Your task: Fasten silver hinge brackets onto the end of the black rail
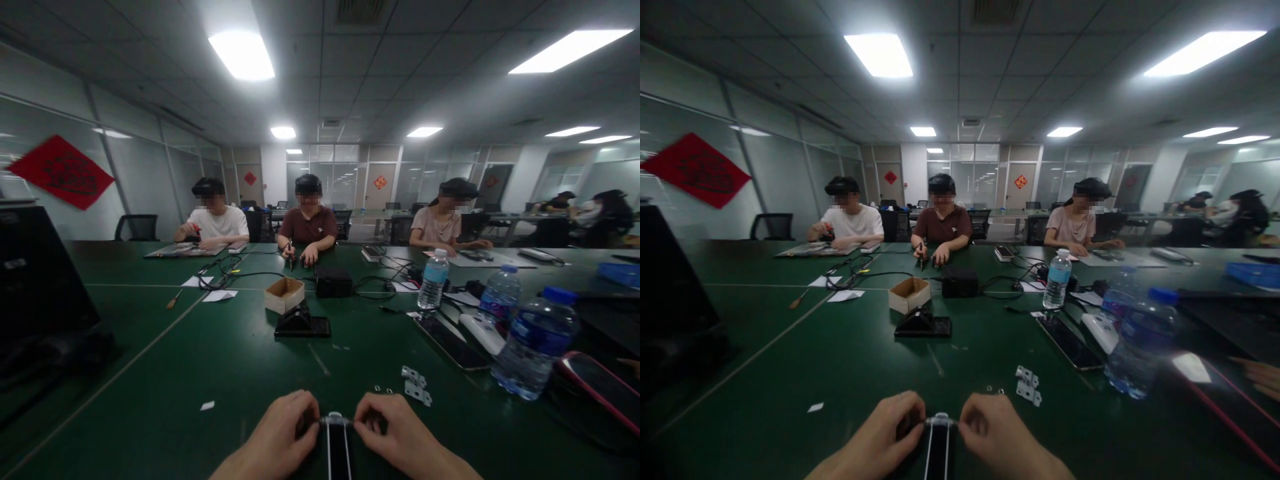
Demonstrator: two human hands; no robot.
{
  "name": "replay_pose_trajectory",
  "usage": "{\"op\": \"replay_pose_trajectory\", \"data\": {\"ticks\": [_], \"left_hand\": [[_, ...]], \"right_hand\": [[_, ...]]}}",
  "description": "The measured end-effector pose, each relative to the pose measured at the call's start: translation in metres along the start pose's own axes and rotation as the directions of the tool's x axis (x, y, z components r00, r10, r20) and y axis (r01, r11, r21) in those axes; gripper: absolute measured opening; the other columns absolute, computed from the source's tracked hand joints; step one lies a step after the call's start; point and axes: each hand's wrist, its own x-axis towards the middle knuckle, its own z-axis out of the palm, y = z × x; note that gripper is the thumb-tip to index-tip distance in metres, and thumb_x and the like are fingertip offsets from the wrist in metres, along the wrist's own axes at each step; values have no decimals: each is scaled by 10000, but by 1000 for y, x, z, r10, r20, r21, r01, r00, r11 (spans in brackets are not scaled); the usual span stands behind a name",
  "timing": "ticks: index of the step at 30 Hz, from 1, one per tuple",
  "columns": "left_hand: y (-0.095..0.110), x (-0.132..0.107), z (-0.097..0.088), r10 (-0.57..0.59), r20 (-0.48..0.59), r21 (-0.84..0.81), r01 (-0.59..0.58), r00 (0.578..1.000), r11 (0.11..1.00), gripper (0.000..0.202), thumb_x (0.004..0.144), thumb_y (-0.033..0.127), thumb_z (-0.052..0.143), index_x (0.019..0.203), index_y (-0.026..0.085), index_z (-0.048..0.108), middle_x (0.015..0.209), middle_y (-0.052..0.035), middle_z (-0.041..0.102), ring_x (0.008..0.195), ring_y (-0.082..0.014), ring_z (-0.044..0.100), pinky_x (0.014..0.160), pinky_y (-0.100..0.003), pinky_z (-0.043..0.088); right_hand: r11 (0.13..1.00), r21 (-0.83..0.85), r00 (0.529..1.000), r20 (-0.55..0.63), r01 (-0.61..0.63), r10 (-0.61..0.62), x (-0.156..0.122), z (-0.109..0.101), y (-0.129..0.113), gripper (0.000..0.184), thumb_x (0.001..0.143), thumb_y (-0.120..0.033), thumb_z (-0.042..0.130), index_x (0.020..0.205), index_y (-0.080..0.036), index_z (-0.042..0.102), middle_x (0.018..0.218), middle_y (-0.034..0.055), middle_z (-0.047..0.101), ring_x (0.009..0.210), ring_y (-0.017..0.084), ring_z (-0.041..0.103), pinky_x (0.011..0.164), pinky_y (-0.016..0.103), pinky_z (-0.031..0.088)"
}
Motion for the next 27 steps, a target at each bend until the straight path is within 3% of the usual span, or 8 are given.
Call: {"op": "replay_pose_trajectory", "data": {"ticks": [6, 15, 22, 27], "left_hand": [[1, -2, 0, 24, -11, 7, -24, 1000, 1000, 95, 822, 123, 524, 869, 178, 586, 817, 5, 591, 731, -138, 545, 635, -209, 404], [-2, -1, 3, 50, -24, 31, -49, 998, 998, 92, 811, 117, 518, 852, 175, 577, 794, 10, 581, 699, -131, 529, 616, -202, 398], [-2, -2, 2, 46, -22, 26, -45, 999, 999, 91, 822, 133, 522, 877, 172, 583, 811, 11, 579, 706, -131, 527, 619, -207, 400], [7, -5, -4, 13, -2, 42, -13, 1000, 999, 73, 831, 137, 524, 869, 172, 575, 830, 11, 581, 712, -128, 529, 619, -203, 402]], "right_hand": [[995, 75, 997, 17, -71, 70, -2, -4, -7, 119, 761, -218, 611, 818, -159, 698, 742, 19, 685, 683, 139, 611, 623, 215, 454], [996, 85, 997, -69, -25, 31, -2, 7, -5, 131, 797, -244, 586, 833, -154, 675, 715, 12, 657, 645, 130, 567, 583, 218, 417], [999, 45, 1000, -22, 7, -7, -2, 4, -6, 120, 827, -234, 569, 876, -180, 664, 769, 8, 676, 684, 139, 593, 626, 227, 434], [991, 134, 1000, 1, 9, -10, 0, 5, 1, 77, 807, -213, 586, 850, -189, 644, 773, -4, 690, 665, 140, 614, 608, 226, 447]]}}
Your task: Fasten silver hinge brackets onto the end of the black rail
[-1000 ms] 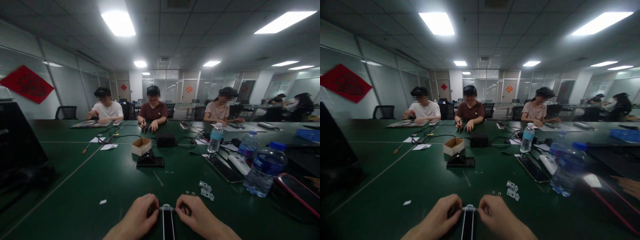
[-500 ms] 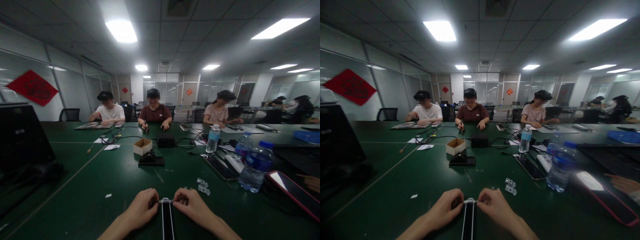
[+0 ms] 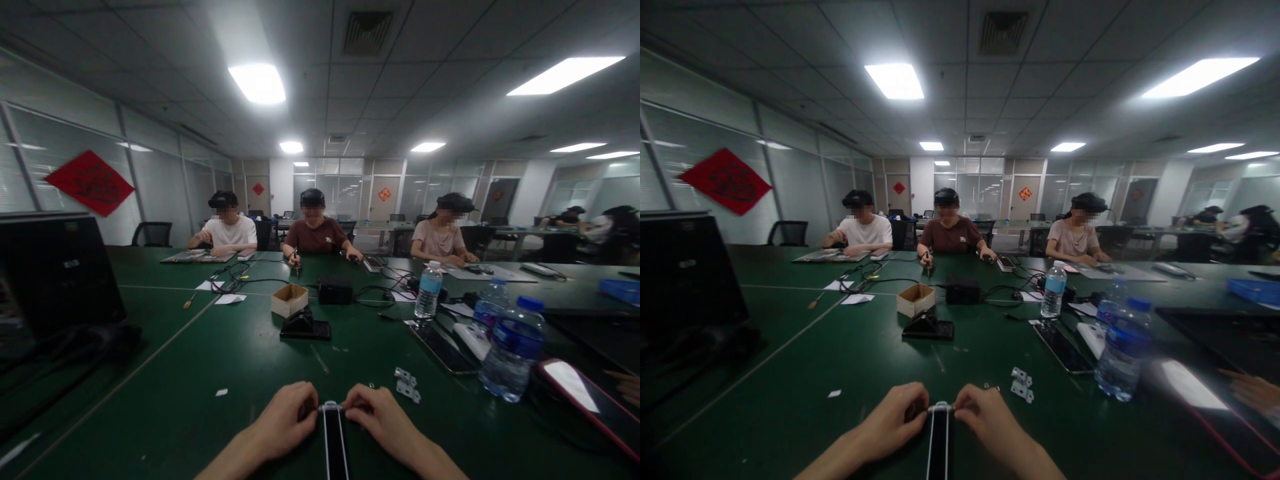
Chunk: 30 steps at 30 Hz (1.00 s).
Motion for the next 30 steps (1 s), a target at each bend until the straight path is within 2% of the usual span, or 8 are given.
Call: {"op": "replay_pose_trajectory", "data": {"ticks": [3, 5, 9, 13, 17, 21, 26, 30], "left_hand": [[1, 0, 0, -13, 7, 2, 13, 1000, 1000, 72, 838, 144, 524, 875, 176, 578, 840, 10, 594, 714, -128, 530, 625, -205, 403], [-1, 0, 2, -1, -2, 7, 1, 1000, 1000, 77, 843, 149, 522, 884, 178, 581, 845, 7, 597, 726, -132, 532, 637, -209, 406], [-3, 1, 4, 11, -15, 15, -10, 1000, 1000, 74, 842, 142, 514, 873, 176, 572, 839, 3, 592, 741, -138, 534, 649, -211, 409], [-3, 1, 3, 12, -9, 13, -12, 1000, 1000, 84, 833, 124, 509, 869, 175, 565, 831, 3, 587, 732, -139, 535, 641, -212, 407], [-2, 1, 3, 25, -19, 30, -24, 1000, 999, 84, 843, 129, 502, 882, 175, 561, 834, 1, 585, 728, -141, 534, 642, -218, 408], [-2, 3, 4, 17, -8, 40, -17, 1000, 999, 89, 836, 126, 506, 881, 175, 565, 829, -1, 592, 722, -142, 539, 639, -219, 412], [-5, 5, 4, 45, -12, 29, -45, 999, 999, 87, 848, 154, 482, 876, 174, 562, 829, -6, 592, 734, -150, 545, 638, -228, 422], [-6, 6, 1, 58, 12, 4, -58, 998, 998, 94, 860, 185, 479, 892, 171, 567, 833, -12, 591, 722, -155, 546, 639, -245, 427]], "right_hand": [[994, 104, 1000, -8, -17, 18, 2, 4, 6, 87, 783, -207, 605, 850, -183, 655, 762, -2, 703, 669, 148, 633, 589, 221, 452], [994, 106, 999, -42, -3, 8, 3, 7, 6, 87, 772, -205, 624, 836, -181, 678, 777, 5, 716, 715, 159, 650, 637, 229, 465], [999, 29, 994, -103, -15, 17, 2, 9, 0, 79, 779, -201, 637, 812, -178, 704, 790, 17, 727, 760, 171, 658, 693, 243, 465], [998, -60, 997, -78, 4, -9, 1, 9, -2, 106, 813, -197, 614, 874, -188, 700, 829, 19, 717, 775, 170, 647, 693, 245, 461], [978, -181, 993, -44, 105, -114, 0, 11, 2, 158, 865, -193, 559, 969, -191, 678, 950, 44, 696, 904, 189, 630, 806, 270, 458], [969, -225, 994, -24, 101, -110, -1, 10, 1, 184, 874, -188, 555, 1031, -191, 652, 989, 57, 672, 921, 187, 619, 822, 276, 463], [918, -349, 982, 58, 190, -181, -4, -18, -5, 331, 815, -284, 666, 1135, -217, 613, 1083, 66, 640, 974, 214, 584, 846, 326, 462], [843, -520, 981, -53, 135, -189, -5, -54, 10, 224, 886, -246, 533, 1077, -191, 636, 1070, 72, 648, 988, 211, 562, 897, 371, 434]]}}
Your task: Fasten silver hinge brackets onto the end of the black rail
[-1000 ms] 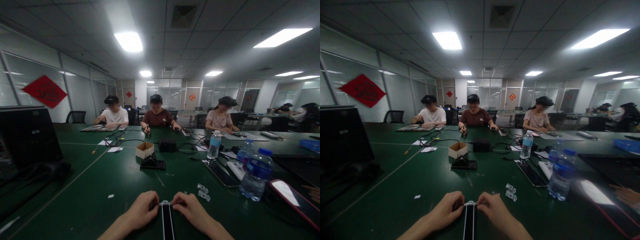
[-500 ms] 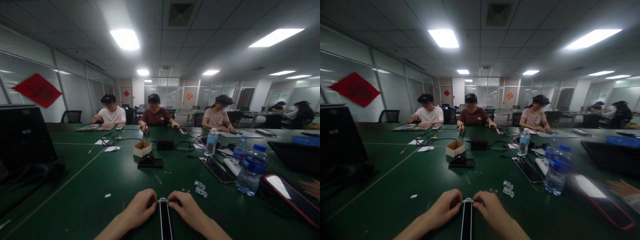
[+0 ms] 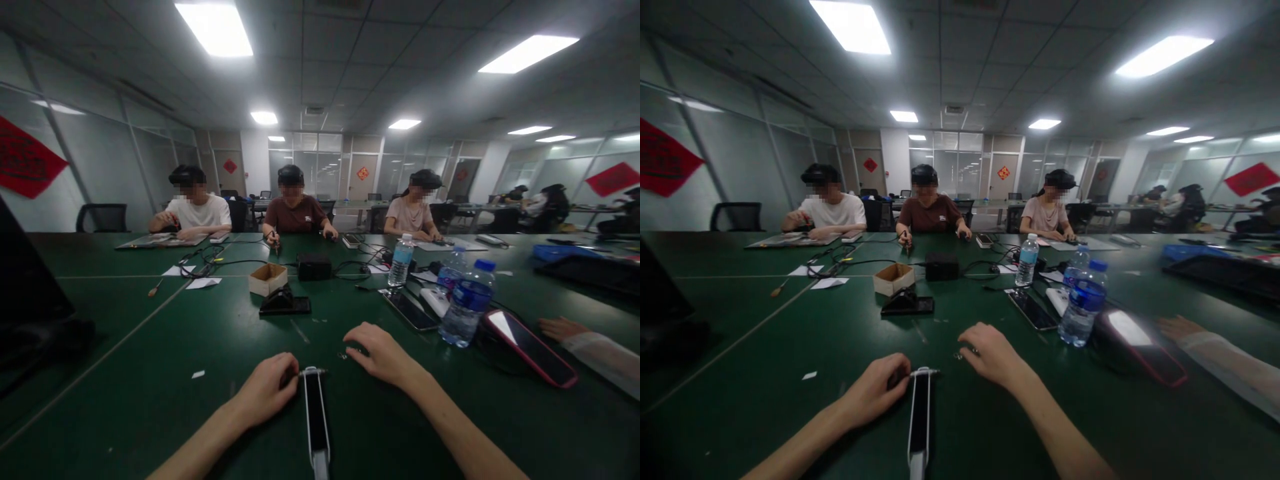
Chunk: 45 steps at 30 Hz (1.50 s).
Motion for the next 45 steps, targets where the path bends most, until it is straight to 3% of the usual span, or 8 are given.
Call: {"op": "replay_pose_trajectory", "data": {"ticks": [5, 11, 15, 19, 21, 26, 35, 45], "left_hand": [[1, 1, -2, -41, 37, -20, 42, 998, 999, 99, 869, 202, 477, 907, 175, 565, 877, -19, 603, 754, -160, 556, 661, -252, 439], [-1, 1, 2, -38, 43, 2, 38, 998, 999, 108, 863, 193, 460, 910, 179, 556, 882, -27, 603, 762, -168, 560, 667, -263, 440], [-3, 0, 3, -12, 32, 5, 11, 999, 1000, 111, 867, 190, 451, 905, 175, 554, 860, -27, 600, 737, -167, 559, 661, -267, 434], [-3, 1, 4, -16, 43, 10, 15, 999, 1000, 111, 876, 203, 450, 913, 184, 553, 866, -21, 600, 722, -158, 556, 641, -254, 427], [-2, 2, 5, -12, 40, 19, 11, 999, 1000, 111, 875, 199, 444, 909, 186, 549, 859, -21, 597, 711, -157, 555, 634, -254, 423], [-3, 3, 8, 3, 13, 48, -4, 1000, 999, 106, 864, 186, 440, 893, 191, 542, 839, -17, 594, 705, -158, 555, 640, -258, 422], [-6, 1, 9, 23, 9, 48, -24, 1000, 999, 100, 868, 186, 440, 899, 196, 535, 852, -14, 589, 705, -157, 554, 629, -254, 414], [-5, 2, 9, 44, -4, 57, -44, 999, 997, 96, 856, 182, 440, 888, 199, 529, 831, -12, 581, 696, -163, 556, 628, -255, 414]], "right_hand": [[986, -165, 997, 56, -37, 47, -4, -6, 29, 232, 845, -176, 518, 1014, -200, 674, 1067, 79, 626, 994, 228, 532, 857, 374, 437], [980, -198, 982, 182, -8, 45, 0, -2, 27, 201, 854, -190, 544, 972, -226, 702, 979, 66, 645, 923, 233, 559, 814, 377, 433], [974, -221, 983, 163, -49, 86, 4, -4, 22, 151, 845, -172, 543, 864, -184, 693, 905, 75, 636, 849, 217, 567, 762, 354, 447], [991, -44, 992, 2, -124, 124, 4, 3, 6, 144, 857, -182, 512, 863, -168, 656, 900, 69, 612, 817, 185, 558, 728, 316, 470], [992, 83, 995, -30, -92, 94, 3, 13, -6, 142, 870, -195, 504, 888, -167, 643, 930, 64, 609, 841, 177, 562, 744, 310, 480], [974, 226, 1000, -2, 12, -12, 1, 33, -27, 95, 837, -162, 546, 861, -174, 638, 897, 47, 613, 837, 168, 568, 744, 301, 487], [956, 291, 997, 70, -37, 18, -2, 25, -28, 85, 842, -200, 562, 867, -167, 635, 903, 41, 615, 818, 152, 574, 711, 270, 487], [923, 380, 998, 45, -62, 49, -2, 35, -30, 89, 810, -208, 588, 868, -180, 648, 856, 16, 663, 753, 136, 602, 692, 252, 492]]}}
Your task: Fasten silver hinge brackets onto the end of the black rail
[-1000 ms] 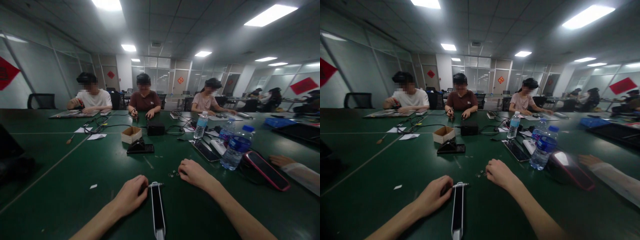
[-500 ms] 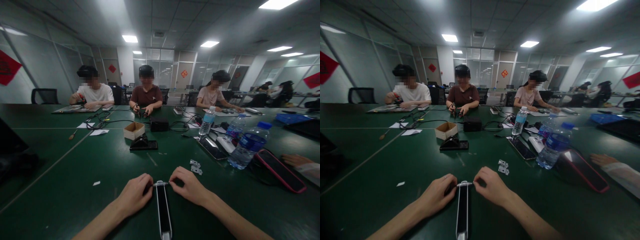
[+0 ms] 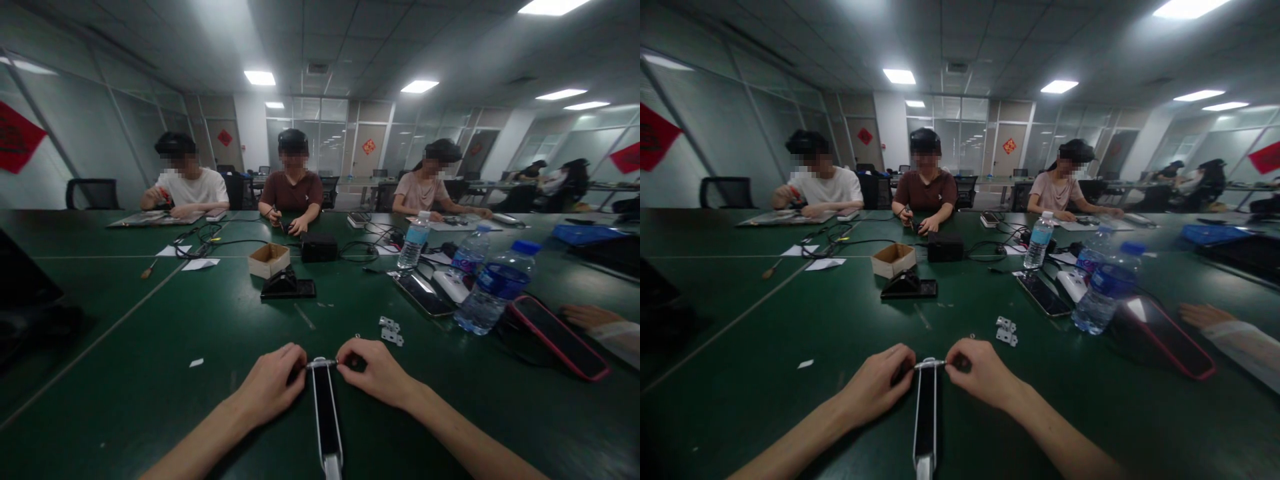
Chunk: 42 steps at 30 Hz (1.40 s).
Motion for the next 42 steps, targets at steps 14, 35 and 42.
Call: {"op": "replay_pose_trajectory", "data": {"ticks": [14, 35, 42], "left_hand": [[1, -2, 0, -15, -14, 13, 16, 1000, 1000, 100, 854, 147, 450, 898, 202, 520, 868, -15, 595, 728, -160, 569, 635, -245, 403], [-1, -5, 2, 11, -36, 23, -10, 999, 1000, 110, 854, 137, 448, 906, 199, 521, 852, -2, 583, 721, -149, 558, 636, -238, 398], [2, -3, -1, 13, -37, 15, -12, 999, 1000, 105, 848, 143, 440, 887, 190, 525, 829, -7, 579, 698, -153, 553, 625, -246, 403]], "right_hand": [[999, 9, 999, 6, -48, 48, 3, 8, -4, 152, 793, -206, 581, 921, -185, 660, 840, 21, 660, 747, 148, 592, 691, 254, 470], [1000, -16, 1000, -23, -10, 10, 4, 12, 1, 118, 806, -209, 594, 896, -173, 660, 818, 22, 646, 729, 139, 577, 677, 248, 466], [1000, -4, 1000, 14, -13, 13, 2, 5, -5, 135, 829, -215, 582, 916, -165, 672, 842, 28, 662, 737, 138, 584, 678, 247, 473]]}}
